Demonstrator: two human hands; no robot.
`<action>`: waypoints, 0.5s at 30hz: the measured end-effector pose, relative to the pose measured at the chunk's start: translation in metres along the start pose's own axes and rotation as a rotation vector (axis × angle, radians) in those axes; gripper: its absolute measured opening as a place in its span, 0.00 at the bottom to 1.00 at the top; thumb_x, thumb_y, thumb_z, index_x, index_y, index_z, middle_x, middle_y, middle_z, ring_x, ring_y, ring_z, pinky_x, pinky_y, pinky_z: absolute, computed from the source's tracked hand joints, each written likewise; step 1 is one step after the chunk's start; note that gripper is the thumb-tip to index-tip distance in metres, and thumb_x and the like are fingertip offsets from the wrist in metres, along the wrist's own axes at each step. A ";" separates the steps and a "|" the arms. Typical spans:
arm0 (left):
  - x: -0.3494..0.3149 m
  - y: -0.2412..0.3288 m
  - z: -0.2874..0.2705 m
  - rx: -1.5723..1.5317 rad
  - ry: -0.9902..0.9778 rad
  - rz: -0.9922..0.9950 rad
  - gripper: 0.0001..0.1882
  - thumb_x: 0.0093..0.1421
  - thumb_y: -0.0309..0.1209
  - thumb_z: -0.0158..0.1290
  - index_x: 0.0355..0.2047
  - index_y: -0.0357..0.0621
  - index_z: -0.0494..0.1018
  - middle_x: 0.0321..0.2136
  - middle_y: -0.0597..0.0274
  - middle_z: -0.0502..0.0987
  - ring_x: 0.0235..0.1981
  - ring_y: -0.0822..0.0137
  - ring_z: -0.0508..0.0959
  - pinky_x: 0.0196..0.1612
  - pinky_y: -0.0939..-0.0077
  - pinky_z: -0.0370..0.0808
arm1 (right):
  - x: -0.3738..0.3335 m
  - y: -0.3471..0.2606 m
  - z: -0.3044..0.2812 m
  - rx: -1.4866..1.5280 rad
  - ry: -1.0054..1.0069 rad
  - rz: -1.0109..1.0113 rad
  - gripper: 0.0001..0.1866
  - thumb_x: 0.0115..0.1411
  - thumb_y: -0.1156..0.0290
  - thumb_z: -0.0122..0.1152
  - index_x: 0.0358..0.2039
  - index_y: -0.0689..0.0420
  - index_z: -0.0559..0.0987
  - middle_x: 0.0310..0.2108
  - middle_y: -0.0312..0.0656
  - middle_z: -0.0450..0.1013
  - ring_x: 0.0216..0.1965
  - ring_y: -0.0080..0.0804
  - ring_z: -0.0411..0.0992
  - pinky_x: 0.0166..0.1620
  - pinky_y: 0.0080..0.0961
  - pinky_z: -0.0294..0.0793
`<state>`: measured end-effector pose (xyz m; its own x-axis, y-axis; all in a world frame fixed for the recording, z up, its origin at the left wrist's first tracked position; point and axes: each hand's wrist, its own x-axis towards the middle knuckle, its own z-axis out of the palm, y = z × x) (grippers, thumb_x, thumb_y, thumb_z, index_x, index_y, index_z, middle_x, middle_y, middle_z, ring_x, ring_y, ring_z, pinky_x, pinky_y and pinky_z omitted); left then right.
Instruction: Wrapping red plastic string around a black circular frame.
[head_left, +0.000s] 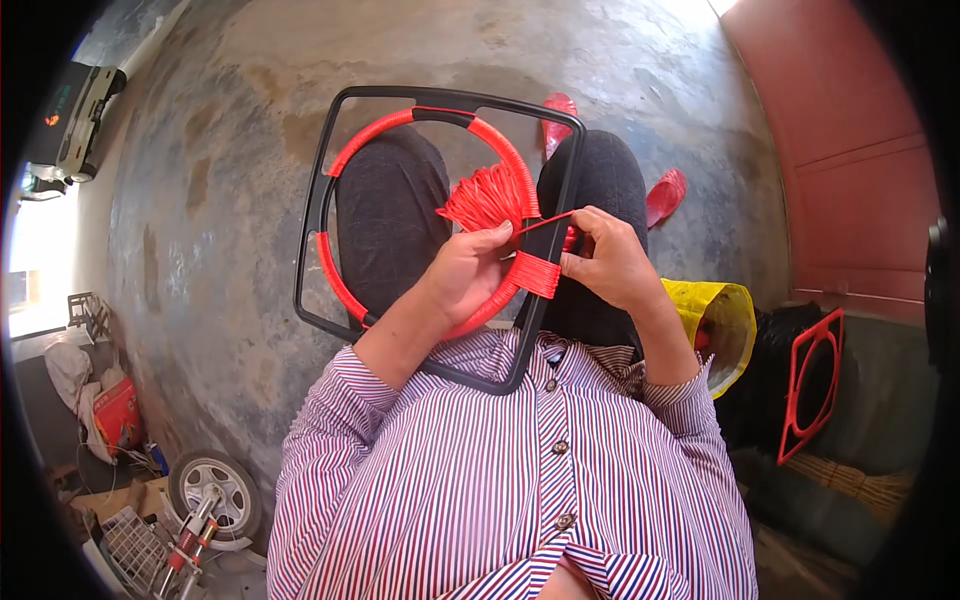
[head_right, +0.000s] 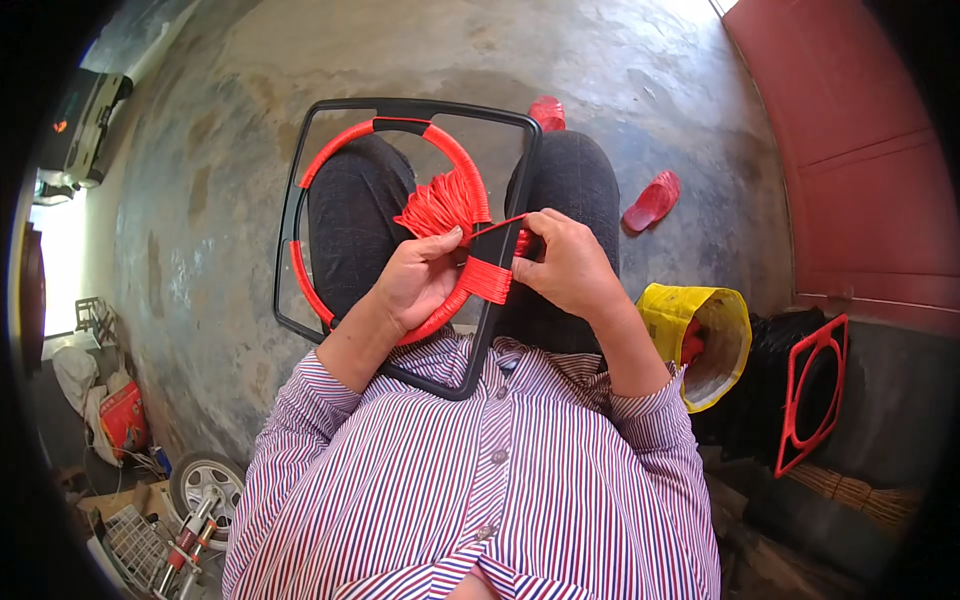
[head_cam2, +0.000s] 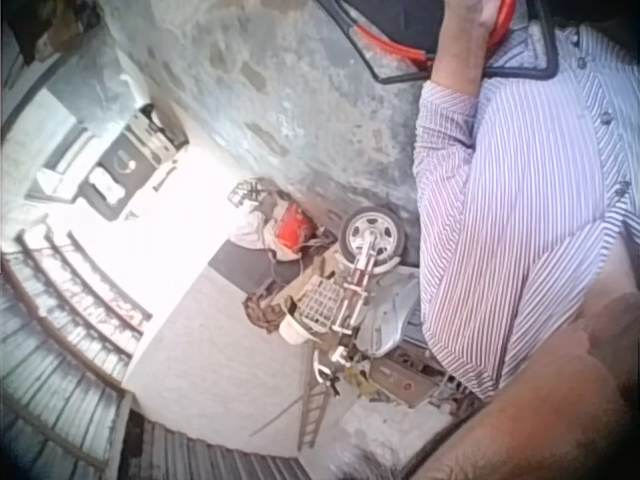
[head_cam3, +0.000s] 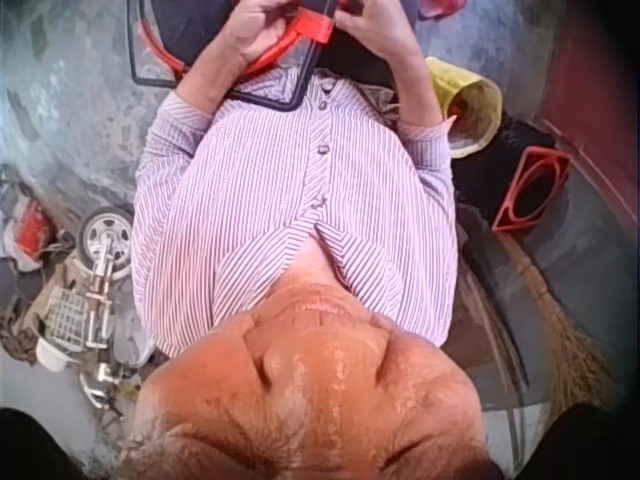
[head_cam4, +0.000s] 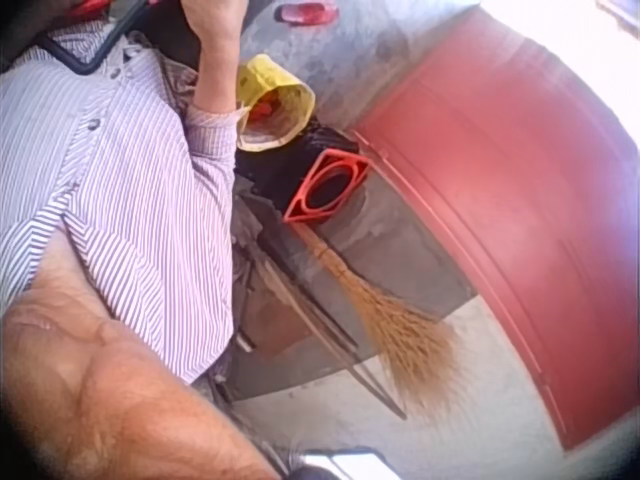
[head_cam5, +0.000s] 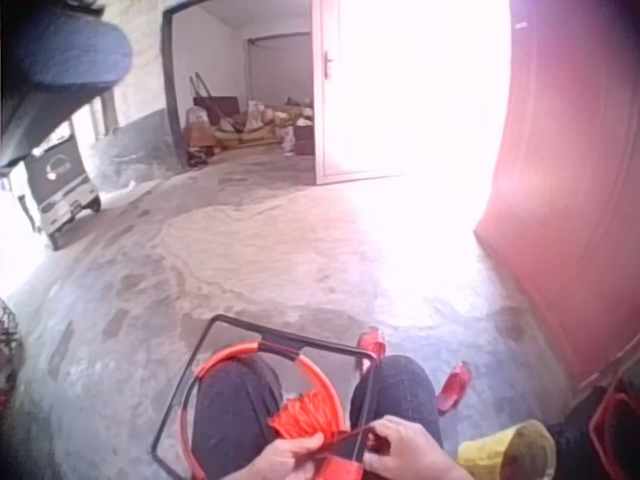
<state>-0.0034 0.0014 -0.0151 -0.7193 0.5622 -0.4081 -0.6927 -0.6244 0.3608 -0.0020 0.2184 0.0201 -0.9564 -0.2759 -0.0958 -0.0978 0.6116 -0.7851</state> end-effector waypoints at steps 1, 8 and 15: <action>-0.002 0.002 0.004 0.000 0.000 -0.008 0.17 0.69 0.32 0.46 0.53 0.34 0.69 0.48 0.52 0.76 0.49 0.60 0.76 0.59 0.60 0.71 | -0.002 -0.002 0.001 0.021 0.039 0.007 0.18 0.48 0.76 0.65 0.42 0.66 0.77 0.38 0.42 0.73 0.28 0.25 0.70 0.32 0.23 0.71; -0.008 0.003 0.011 0.176 -0.024 -0.046 0.14 0.67 0.29 0.49 0.49 0.33 0.71 0.42 0.55 0.79 0.38 0.66 0.81 0.46 0.72 0.80 | -0.023 0.030 -0.012 0.833 0.259 0.214 0.15 0.49 0.76 0.61 0.39 0.63 0.79 0.34 0.39 0.76 0.31 0.29 0.74 0.32 0.24 0.72; -0.010 0.004 0.015 0.289 -0.006 -0.062 0.11 0.66 0.29 0.51 0.44 0.34 0.72 0.33 0.59 0.80 0.29 0.70 0.81 0.28 0.75 0.80 | -0.038 0.050 -0.023 1.684 0.213 0.102 0.27 0.45 0.65 0.64 0.44 0.67 0.75 0.40 0.46 0.75 0.42 0.37 0.75 0.42 0.30 0.76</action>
<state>0.0006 0.0013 0.0031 -0.6748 0.5982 -0.4322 -0.7209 -0.4090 0.5594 0.0232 0.2764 -0.0016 -0.9709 -0.1058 -0.2150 0.2064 -0.8250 -0.5261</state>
